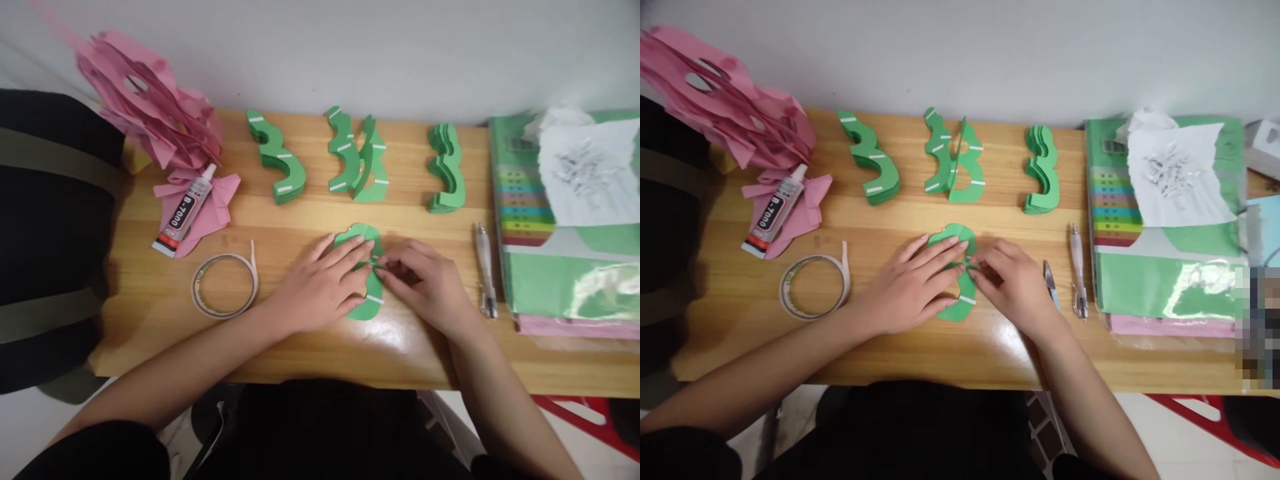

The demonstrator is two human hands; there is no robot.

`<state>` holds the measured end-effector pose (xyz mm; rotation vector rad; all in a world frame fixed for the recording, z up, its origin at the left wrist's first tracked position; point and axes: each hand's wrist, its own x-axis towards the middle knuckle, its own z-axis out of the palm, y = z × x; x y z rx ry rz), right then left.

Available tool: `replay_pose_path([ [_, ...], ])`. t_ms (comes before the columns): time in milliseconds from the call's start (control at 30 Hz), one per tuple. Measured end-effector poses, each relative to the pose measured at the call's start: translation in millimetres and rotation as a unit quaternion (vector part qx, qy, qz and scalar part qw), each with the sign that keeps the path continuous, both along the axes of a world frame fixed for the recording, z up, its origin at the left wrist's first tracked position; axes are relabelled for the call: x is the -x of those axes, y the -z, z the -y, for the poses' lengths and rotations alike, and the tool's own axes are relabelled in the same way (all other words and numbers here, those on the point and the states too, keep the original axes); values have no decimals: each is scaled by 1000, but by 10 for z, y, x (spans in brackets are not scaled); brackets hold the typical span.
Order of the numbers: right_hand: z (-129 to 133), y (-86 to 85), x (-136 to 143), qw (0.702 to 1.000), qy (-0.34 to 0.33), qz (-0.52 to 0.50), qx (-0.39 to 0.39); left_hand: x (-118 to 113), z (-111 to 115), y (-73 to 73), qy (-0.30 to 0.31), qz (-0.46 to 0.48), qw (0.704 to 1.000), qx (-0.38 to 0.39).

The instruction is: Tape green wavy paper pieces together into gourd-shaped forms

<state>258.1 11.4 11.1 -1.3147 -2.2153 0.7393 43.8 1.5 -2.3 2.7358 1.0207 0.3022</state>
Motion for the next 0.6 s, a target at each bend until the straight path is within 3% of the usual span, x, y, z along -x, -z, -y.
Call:
replay_pose_path([
  [600,-8,16,-9,1000,18,-7,-3,-4,-2,-3,2,-22,1000,19],
])
